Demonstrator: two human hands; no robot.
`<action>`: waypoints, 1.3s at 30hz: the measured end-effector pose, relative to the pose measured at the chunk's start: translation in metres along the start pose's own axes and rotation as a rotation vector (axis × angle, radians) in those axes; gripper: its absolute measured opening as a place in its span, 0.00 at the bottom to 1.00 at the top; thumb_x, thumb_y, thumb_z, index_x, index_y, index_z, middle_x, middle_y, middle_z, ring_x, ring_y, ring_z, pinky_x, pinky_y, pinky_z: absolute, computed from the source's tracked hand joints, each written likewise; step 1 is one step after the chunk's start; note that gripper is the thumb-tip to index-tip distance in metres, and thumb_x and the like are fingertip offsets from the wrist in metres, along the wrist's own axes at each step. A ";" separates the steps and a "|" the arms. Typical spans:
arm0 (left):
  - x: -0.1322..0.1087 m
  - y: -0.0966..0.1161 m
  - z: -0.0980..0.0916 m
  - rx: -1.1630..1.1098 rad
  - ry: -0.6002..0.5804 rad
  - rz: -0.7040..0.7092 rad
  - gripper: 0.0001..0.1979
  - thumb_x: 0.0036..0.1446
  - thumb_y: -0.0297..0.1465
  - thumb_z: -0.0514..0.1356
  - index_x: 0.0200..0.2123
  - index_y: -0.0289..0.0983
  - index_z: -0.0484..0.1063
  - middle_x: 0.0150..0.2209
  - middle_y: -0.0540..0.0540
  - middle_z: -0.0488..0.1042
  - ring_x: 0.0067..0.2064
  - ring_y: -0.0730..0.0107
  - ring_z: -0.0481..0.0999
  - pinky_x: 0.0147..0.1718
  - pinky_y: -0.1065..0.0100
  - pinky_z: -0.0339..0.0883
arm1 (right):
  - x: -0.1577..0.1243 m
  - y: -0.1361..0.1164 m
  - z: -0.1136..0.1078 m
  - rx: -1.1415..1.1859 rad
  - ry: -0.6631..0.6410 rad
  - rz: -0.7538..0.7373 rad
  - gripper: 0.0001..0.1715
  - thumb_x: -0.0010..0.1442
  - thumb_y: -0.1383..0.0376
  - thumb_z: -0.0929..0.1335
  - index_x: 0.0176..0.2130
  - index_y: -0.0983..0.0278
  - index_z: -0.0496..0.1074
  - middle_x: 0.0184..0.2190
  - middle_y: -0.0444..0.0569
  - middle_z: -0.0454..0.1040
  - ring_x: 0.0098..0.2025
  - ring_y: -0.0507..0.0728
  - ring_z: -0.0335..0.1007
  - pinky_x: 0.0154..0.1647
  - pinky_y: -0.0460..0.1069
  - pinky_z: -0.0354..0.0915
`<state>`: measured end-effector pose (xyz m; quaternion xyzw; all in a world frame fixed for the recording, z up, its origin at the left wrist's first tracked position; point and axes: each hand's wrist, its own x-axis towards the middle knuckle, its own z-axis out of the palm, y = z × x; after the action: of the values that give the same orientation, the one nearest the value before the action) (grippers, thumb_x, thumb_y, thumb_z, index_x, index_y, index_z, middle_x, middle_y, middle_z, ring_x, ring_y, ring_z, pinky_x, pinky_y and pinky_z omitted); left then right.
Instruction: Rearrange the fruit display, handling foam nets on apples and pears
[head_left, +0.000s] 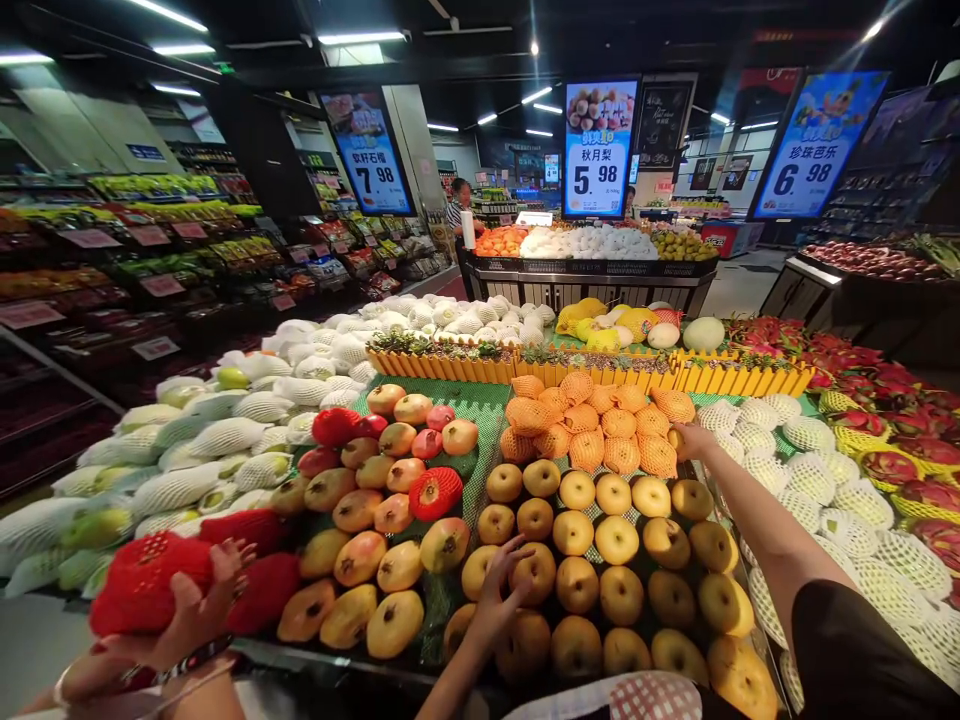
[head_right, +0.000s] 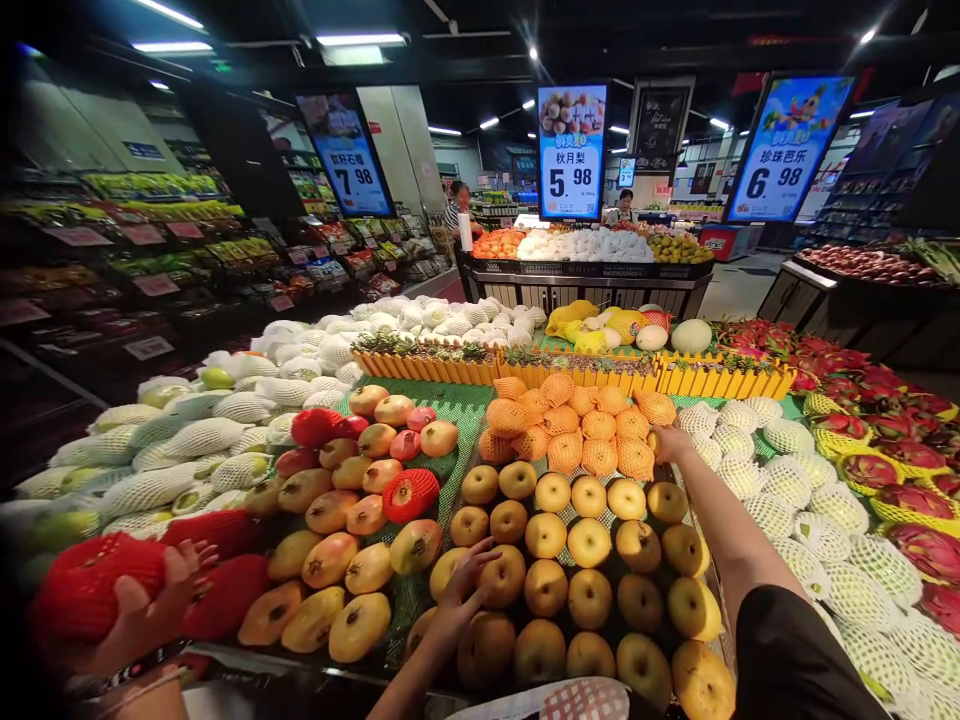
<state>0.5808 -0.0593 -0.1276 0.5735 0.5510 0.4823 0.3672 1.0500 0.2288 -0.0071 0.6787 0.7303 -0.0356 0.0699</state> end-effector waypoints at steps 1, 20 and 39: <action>-0.005 -0.001 0.001 -0.029 0.005 -0.039 0.17 0.60 0.51 0.65 0.48 0.52 0.84 0.63 0.42 0.77 0.69 0.38 0.72 0.71 0.34 0.61 | 0.000 0.004 0.003 -0.013 -0.024 0.000 0.51 0.45 0.61 0.79 0.66 0.62 0.71 0.57 0.64 0.78 0.58 0.74 0.76 0.57 0.61 0.69; -0.012 0.027 0.010 0.009 0.178 -0.067 0.21 0.64 0.53 0.63 0.44 0.43 0.84 0.57 0.38 0.79 0.64 0.43 0.75 0.65 0.40 0.69 | -0.033 0.000 0.027 -0.015 -0.011 -0.094 0.61 0.48 0.55 0.80 0.74 0.61 0.61 0.68 0.68 0.69 0.71 0.80 0.63 0.71 0.68 0.59; -0.010 0.063 0.008 0.019 0.186 -0.060 0.18 0.66 0.49 0.62 0.42 0.42 0.84 0.60 0.37 0.78 0.65 0.43 0.74 0.68 0.41 0.65 | -0.107 -0.068 -0.006 0.753 0.328 -0.088 0.54 0.54 0.55 0.77 0.72 0.61 0.60 0.66 0.63 0.69 0.63 0.73 0.70 0.63 0.62 0.69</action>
<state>0.6068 -0.0762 -0.0717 0.5129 0.6041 0.5172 0.3232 0.9892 0.1193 0.0123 0.6217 0.6960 -0.1947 -0.3021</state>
